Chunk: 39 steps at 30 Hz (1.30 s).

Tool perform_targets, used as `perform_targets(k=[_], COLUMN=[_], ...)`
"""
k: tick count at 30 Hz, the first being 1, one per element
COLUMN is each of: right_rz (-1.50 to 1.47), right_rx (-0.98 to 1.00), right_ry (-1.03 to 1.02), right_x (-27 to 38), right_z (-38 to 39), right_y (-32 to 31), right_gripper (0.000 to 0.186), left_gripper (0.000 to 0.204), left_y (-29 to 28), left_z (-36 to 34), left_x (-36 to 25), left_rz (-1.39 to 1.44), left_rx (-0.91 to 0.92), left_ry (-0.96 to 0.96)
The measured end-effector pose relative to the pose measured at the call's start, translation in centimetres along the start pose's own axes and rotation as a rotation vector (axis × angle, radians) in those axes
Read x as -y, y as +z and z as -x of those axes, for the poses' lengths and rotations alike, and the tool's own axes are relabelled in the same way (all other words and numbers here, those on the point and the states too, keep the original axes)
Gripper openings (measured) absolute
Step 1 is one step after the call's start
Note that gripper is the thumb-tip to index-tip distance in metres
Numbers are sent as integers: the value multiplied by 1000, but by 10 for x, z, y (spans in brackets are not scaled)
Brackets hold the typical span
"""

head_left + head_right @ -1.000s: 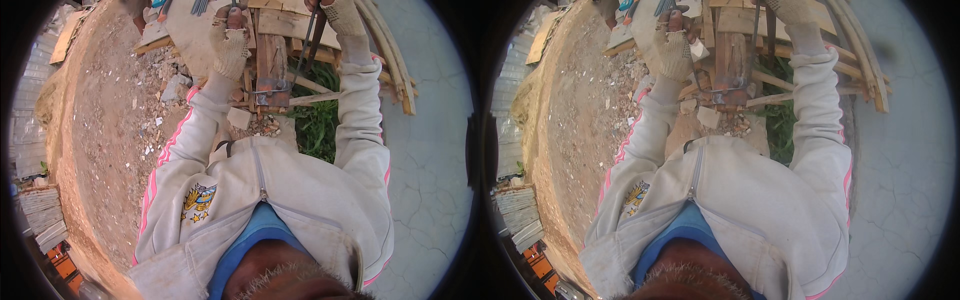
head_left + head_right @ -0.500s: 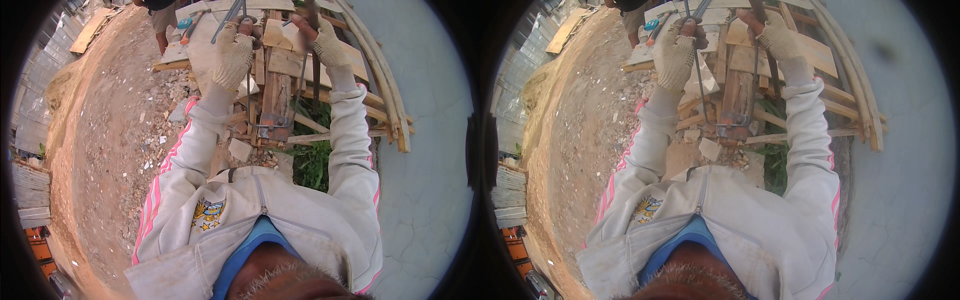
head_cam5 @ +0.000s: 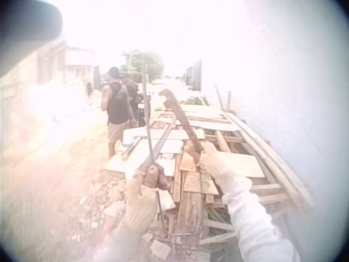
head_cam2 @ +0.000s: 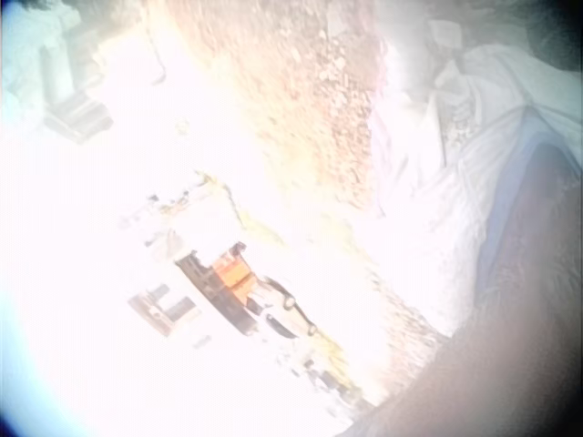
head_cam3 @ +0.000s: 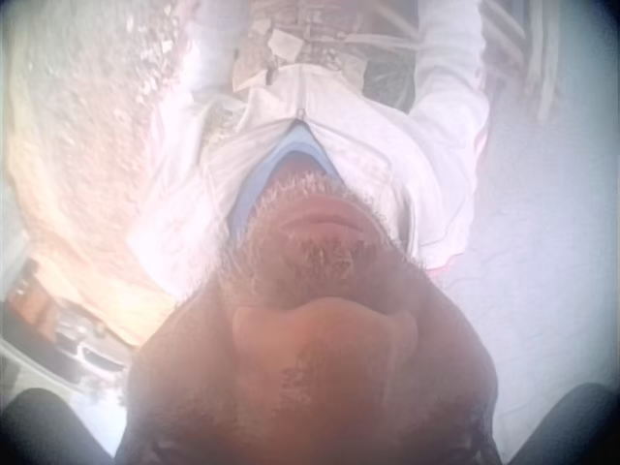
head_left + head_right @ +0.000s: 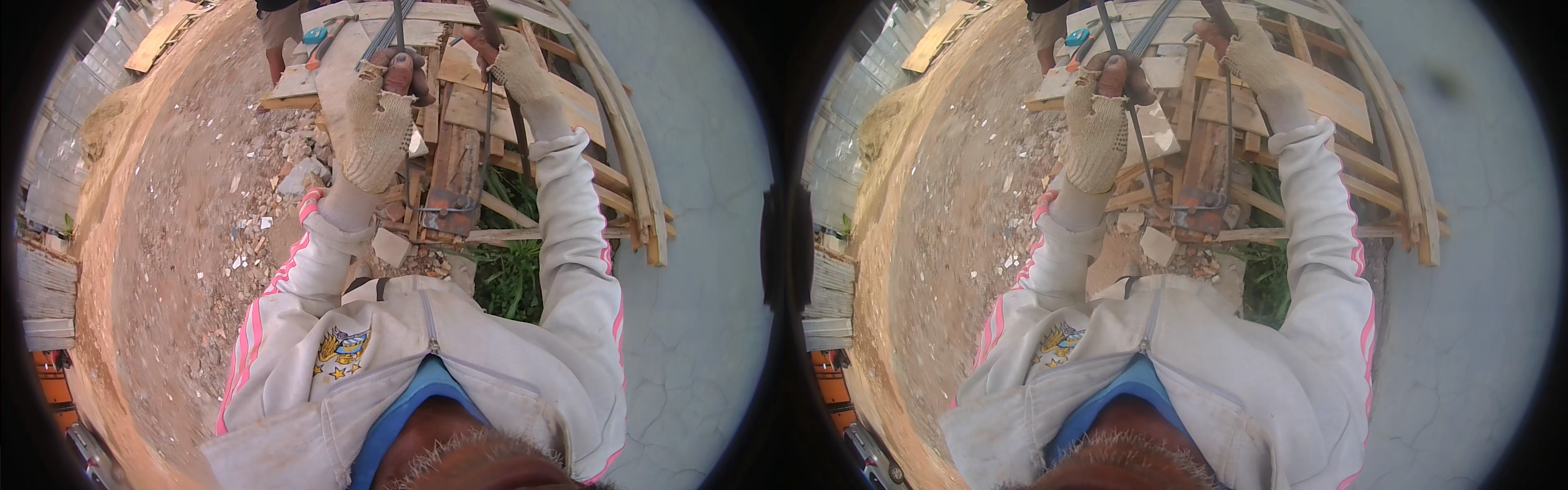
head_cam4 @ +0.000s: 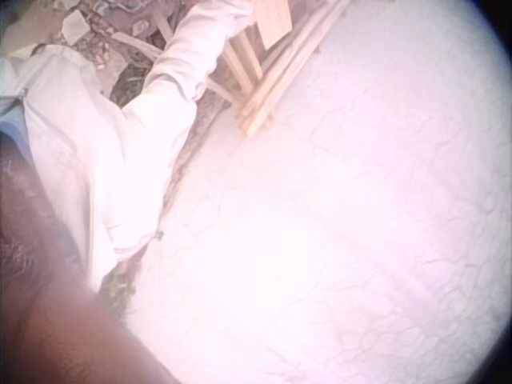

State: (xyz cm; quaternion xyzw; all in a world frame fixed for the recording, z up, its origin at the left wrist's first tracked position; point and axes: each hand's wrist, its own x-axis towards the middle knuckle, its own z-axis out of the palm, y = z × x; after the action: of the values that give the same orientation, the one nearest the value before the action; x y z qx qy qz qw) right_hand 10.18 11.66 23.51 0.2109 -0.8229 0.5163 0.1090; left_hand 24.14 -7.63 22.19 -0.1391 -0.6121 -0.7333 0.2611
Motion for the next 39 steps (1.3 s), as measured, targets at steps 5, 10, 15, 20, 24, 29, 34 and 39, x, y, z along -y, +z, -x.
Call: perform_targets(k=[5,10,15,20,24,29,34,39], right_rz=[26,-57,-123,-93,15,456,831,1601], right_rx=[4,-28,-99,-125,-291,-816,-1081,-782], right_ry=[42,-44,-54,-52,-63,-80,-265,-163], right_x=[13,13,-3,23,33,62,104,113], right_z=[12,32,32,53,66,112,175,218], right_y=[-6,-18,-20,-34,-61,-118,-143,-111], right_gripper=[52,49,47,47,43,50,41,33], left_gripper=[34,33,37,36,36,40,21,31], left_y=[-6,-10,-4,-27,-50,-25,-33,-65], left_z=[-1,-33,-22,62,112,40,-56,-132], left_x=[4,37,42,108,165,113,85,70], left_rz=[15,122,168,171,-80,-183,-128,-686], left_rx=[-24,11,56,146,137,209,538,971], left_ry=[-47,-91,-127,-340,-319,-48,244,787])
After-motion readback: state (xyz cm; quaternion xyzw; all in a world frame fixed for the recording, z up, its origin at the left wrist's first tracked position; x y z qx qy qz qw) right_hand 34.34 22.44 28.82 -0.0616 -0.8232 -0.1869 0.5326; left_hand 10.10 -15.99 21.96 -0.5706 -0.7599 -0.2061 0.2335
